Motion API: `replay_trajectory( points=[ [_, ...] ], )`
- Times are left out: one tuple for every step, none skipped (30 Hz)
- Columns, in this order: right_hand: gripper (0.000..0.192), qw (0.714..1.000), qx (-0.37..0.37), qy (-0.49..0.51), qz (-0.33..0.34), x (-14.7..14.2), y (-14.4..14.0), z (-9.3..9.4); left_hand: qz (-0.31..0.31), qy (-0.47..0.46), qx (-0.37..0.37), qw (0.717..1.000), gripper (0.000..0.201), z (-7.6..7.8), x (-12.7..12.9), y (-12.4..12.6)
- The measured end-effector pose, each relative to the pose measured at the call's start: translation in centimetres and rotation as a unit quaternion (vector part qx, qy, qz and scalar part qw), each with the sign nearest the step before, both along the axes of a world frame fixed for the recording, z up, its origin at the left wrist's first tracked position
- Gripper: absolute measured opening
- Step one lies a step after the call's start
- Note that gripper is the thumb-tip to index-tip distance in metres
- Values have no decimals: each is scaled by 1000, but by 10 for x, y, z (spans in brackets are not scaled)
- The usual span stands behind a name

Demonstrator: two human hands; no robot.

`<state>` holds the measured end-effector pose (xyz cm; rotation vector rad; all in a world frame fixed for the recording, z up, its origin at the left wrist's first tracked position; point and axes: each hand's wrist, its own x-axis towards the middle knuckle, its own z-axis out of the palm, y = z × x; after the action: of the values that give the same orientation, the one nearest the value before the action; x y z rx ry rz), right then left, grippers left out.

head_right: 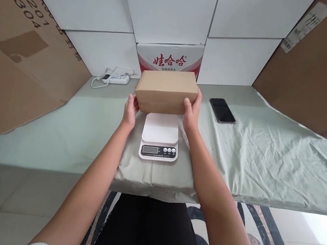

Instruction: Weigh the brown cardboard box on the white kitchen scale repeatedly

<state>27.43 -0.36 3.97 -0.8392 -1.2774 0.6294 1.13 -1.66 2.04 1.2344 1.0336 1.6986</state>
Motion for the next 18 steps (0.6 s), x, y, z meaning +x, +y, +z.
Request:
replay_trajectory(
  points=[
    [91,1000,1,4,4,-2,3,-5,4,-1,0,1000,94,-5,0,2],
    [92,1000,2,7,6,-4,4,-10,7,-1,-1,1000,94,-9,1,3],
    [91,1000,1,8,8,-5,5,-15,9,2,-4,1000,92,-13,1,3],
    [90,1000,-1,8,12,-5,6,-18,11,5,-8,1000,91,-15,1,2],
    [89,1000,-4,8,15,-5,7,-21,12,9,-14,1000,89,-16,1,1],
    [88,1000,-6,9,19,-5,8,-23,13,12,-18,1000,88,-17,1,0],
    [88,1000,-8,11,21,-4,9,-25,13,14,-21,1000,87,-18,1,0],
    [88,1000,-9,13,24,-3,11,-26,12,15,-24,1000,87,-18,0,0],
    [88,999,-11,13,27,-3,13,-28,10,16,-27,999,87,-19,0,1],
    [88,999,-12,11,29,-2,15,-30,9,17,-32,999,87,-20,0,2],
    [88,999,-14,10,30,-2,18,-31,10,18,-37,999,88,-21,0,3],
    [88,999,-17,11,31,-2,19,-33,10,19,-44,999,88,-22,-1,4],
    [87,999,-22,15,31,-2,21,-34,12,21,-50,998,88,-24,-1,6],
    [87,999,-28,20,32,-3,22,-36,14,22,-56,998,88,-25,-2,7],
    [86,998,-35,27,33,-3,22,-37,17,22,-62,998,87,-27,-3,8],
    [84,998,-43,33,34,-4,22,-37,19,24,-65,997,87,-30,-4,10],
    [83,997,-50,38,34,-4,22,-38,15,30,-63,997,86,-32,-6,11],
    [81,997,-56,41,34,-5,21,-38,7,39,-57,998,85,-35,-7,12]
  ],
)
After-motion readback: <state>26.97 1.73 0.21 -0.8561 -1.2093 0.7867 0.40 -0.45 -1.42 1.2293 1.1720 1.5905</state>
